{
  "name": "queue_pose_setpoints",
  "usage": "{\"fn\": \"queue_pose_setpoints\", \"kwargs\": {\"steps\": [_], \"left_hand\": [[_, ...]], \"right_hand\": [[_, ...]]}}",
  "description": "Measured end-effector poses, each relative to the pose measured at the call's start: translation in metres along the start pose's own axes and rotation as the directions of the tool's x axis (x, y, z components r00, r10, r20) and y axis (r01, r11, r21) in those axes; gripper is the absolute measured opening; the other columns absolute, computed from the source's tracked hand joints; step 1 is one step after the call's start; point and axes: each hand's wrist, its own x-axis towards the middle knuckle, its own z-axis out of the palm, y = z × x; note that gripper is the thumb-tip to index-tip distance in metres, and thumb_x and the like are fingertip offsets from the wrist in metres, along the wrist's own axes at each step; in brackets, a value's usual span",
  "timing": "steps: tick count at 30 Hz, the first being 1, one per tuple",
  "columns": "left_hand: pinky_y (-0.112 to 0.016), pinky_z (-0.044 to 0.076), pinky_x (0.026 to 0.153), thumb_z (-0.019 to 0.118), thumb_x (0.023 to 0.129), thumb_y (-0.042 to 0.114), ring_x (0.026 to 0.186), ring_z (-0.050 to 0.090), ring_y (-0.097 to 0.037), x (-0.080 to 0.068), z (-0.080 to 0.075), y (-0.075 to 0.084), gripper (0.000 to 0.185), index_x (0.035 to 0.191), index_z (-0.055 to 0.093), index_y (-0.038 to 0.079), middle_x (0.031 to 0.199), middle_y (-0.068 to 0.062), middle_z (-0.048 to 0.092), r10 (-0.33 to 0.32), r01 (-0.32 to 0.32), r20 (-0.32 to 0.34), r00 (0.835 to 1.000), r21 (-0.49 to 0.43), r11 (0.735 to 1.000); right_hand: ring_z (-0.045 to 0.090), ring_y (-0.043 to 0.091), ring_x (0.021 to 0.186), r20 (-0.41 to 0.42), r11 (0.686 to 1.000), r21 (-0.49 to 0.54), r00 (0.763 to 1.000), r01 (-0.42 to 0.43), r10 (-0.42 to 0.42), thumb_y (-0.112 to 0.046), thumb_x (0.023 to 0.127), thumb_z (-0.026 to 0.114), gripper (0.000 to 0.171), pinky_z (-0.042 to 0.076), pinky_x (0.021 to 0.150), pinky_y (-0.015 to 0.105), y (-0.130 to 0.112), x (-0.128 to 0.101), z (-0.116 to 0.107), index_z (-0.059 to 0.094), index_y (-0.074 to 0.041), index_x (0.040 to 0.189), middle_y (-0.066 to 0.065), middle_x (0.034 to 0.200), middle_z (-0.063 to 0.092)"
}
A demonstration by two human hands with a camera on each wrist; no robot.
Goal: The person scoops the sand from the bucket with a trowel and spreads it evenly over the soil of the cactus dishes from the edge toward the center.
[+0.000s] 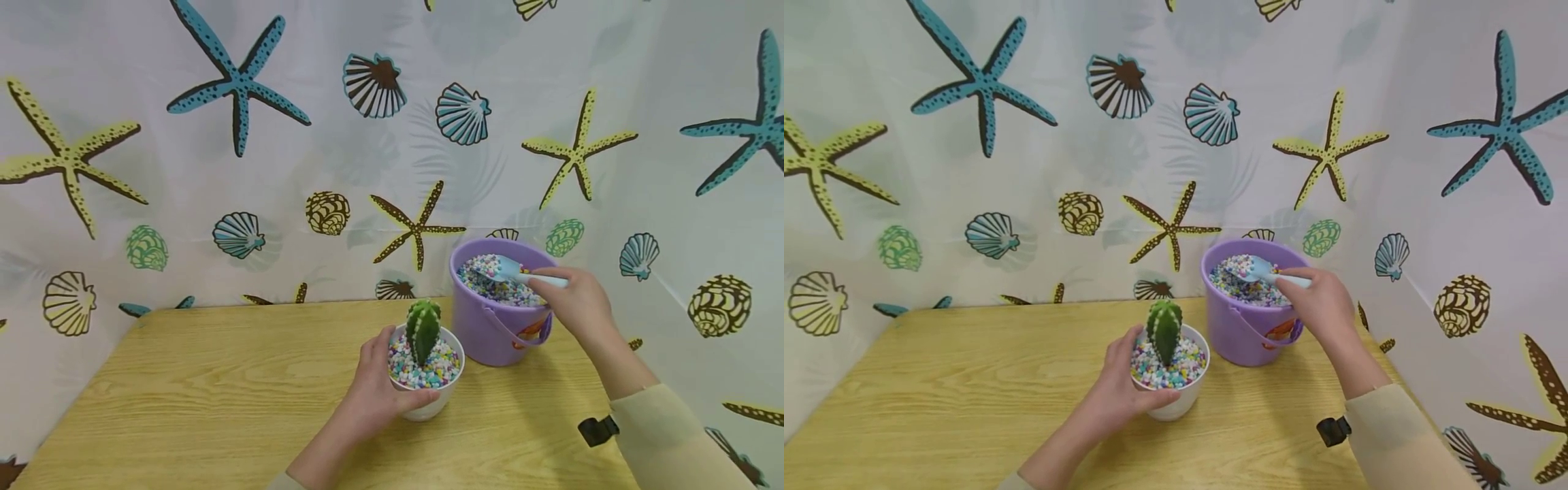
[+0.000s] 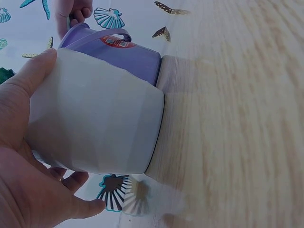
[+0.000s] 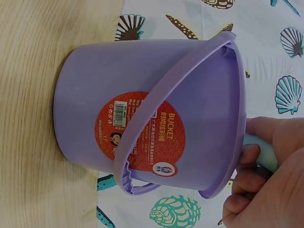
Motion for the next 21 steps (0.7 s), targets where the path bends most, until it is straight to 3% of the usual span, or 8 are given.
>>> {"fn": "queue_pose_setpoints", "kwargs": {"steps": [3, 7, 10, 13, 14, 17, 20, 21], "left_hand": [[-0.066, 0.040, 0.122, 0.105, 0.074, 0.046, 0.151, 0.042, -0.047, 0.000, -0.001, 0.000, 0.129, 0.172, 0.029, 0.011, 0.167, -0.026, 0.031, -0.001, 0.001, 0.002, 1.000, 0.001, 1.000], [-0.066, 0.040, 0.121, 0.105, 0.075, 0.047, 0.151, 0.042, -0.047, -0.001, -0.001, 0.000, 0.128, 0.172, 0.029, 0.014, 0.168, -0.026, 0.030, -0.009, 0.009, 0.006, 1.000, 0.001, 1.000], [-0.067, 0.040, 0.121, 0.105, 0.075, 0.047, 0.151, 0.042, -0.047, -0.001, -0.002, 0.001, 0.128, 0.172, 0.029, 0.015, 0.167, -0.025, 0.030, -0.015, 0.015, 0.010, 1.000, -0.002, 1.000], [-0.067, 0.040, 0.121, 0.105, 0.075, 0.047, 0.151, 0.041, -0.046, -0.001, -0.001, 0.001, 0.128, 0.172, 0.028, 0.014, 0.168, -0.025, 0.030, -0.021, 0.021, 0.012, 1.000, -0.003, 1.000], [-0.067, 0.040, 0.121, 0.105, 0.075, 0.047, 0.151, 0.041, -0.046, -0.001, -0.001, 0.001, 0.129, 0.172, 0.028, 0.014, 0.168, -0.025, 0.030, -0.020, 0.020, 0.011, 1.000, -0.003, 1.000], [-0.067, 0.041, 0.121, 0.105, 0.074, 0.048, 0.152, 0.041, -0.046, -0.001, -0.001, 0.001, 0.128, 0.173, 0.028, 0.016, 0.168, -0.024, 0.031, -0.019, 0.019, 0.011, 1.000, -0.003, 1.000], [-0.067, 0.040, 0.121, 0.105, 0.074, 0.048, 0.152, 0.041, -0.046, -0.001, -0.001, 0.001, 0.129, 0.173, 0.028, 0.017, 0.168, -0.024, 0.030, -0.019, 0.019, 0.011, 1.000, -0.003, 1.000], [-0.067, 0.040, 0.121, 0.104, 0.074, 0.048, 0.152, 0.041, -0.046, -0.001, -0.001, 0.001, 0.129, 0.173, 0.028, 0.017, 0.168, -0.024, 0.030, -0.021, 0.021, 0.012, 1.000, -0.003, 1.000]], "right_hand": [[0.065, 0.040, 0.126, -0.009, 1.000, 0.030, 1.000, 0.001, -0.001, -0.052, 0.107, 0.069, 0.057, 0.055, 0.093, 0.052, 0.003, -0.003, -0.001, 0.073, -0.010, 0.146, 0.019, 0.161, 0.057], [0.053, 0.044, 0.147, -0.022, 0.999, 0.046, 1.000, 0.009, -0.008, -0.056, 0.107, 0.069, 0.060, 0.048, 0.110, 0.061, 0.007, -0.007, -0.002, 0.073, -0.011, 0.146, 0.018, 0.166, 0.052], [0.049, 0.042, 0.148, -0.030, 0.998, 0.060, 1.000, 0.007, -0.006, -0.059, 0.106, 0.069, 0.061, 0.050, 0.098, 0.055, 0.009, -0.011, -0.002, 0.074, -0.013, 0.146, 0.017, 0.168, 0.050], [0.059, 0.040, 0.116, -0.038, 0.996, 0.084, 0.999, 0.000, 0.004, -0.060, 0.104, 0.070, 0.061, 0.049, 0.071, 0.042, 0.011, -0.014, -0.003, 0.075, -0.015, 0.145, 0.017, 0.169, 0.048], [0.058, 0.038, 0.114, -0.041, 0.996, 0.093, 0.999, 0.000, 0.004, -0.060, 0.104, 0.071, 0.061, 0.045, 0.066, 0.041, 0.011, -0.016, -0.004, 0.075, -0.015, 0.145, 0.017, 0.169, 0.048], [0.058, 0.039, 0.115, -0.044, 0.993, 0.115, 0.999, -0.002, 0.007, -0.061, 0.103, 0.072, 0.062, 0.043, 0.064, 0.041, 0.013, -0.020, -0.004, 0.075, -0.015, 0.145, 0.018, 0.168, 0.049], [0.051, 0.038, 0.131, -0.047, 0.991, 0.134, 0.999, 0.001, 0.005, -0.062, 0.102, 0.073, 0.063, 0.042, 0.067, 0.042, 0.013, -0.023, -0.005, 0.074, -0.015, 0.145, 0.017, 0.167, 0.051], [0.052, 0.038, 0.126, -0.048, 0.990, 0.138, 0.999, 0.000, 0.007, -0.063, 0.102, 0.073, 0.064, 0.042, 0.064, 0.042, 0.013, -0.025, -0.005, 0.075, -0.016, 0.145, 0.017, 0.166, 0.052]]}}
